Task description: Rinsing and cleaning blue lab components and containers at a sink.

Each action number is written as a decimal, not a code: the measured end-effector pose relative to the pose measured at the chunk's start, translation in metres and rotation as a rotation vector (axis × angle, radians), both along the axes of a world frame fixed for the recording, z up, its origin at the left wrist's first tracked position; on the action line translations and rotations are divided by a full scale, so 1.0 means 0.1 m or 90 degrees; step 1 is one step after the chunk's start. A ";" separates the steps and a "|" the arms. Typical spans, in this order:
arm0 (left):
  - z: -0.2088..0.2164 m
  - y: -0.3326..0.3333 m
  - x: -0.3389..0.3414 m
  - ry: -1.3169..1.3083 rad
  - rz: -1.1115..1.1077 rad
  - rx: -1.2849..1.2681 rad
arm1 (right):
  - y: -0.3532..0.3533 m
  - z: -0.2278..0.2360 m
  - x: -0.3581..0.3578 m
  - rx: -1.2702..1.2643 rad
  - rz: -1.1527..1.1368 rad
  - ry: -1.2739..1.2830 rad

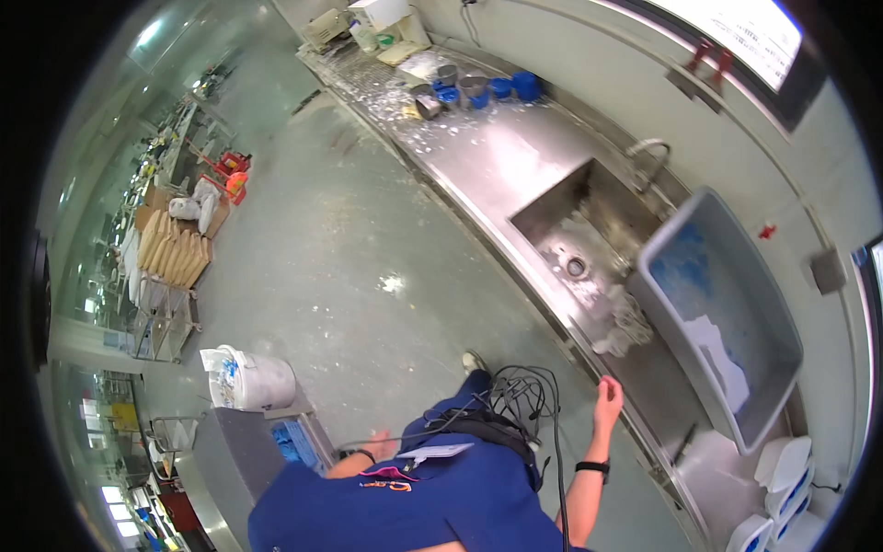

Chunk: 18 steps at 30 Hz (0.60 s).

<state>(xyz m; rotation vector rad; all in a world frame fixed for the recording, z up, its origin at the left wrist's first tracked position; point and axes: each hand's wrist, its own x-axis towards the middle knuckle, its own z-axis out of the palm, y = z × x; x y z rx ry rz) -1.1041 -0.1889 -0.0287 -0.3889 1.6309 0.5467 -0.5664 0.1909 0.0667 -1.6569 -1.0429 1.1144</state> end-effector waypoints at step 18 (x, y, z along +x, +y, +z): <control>0.50 3.25 -1.52 0.168 -0.127 0.221 | 0.95 -0.12 -0.63 -0.261 -0.108 -0.496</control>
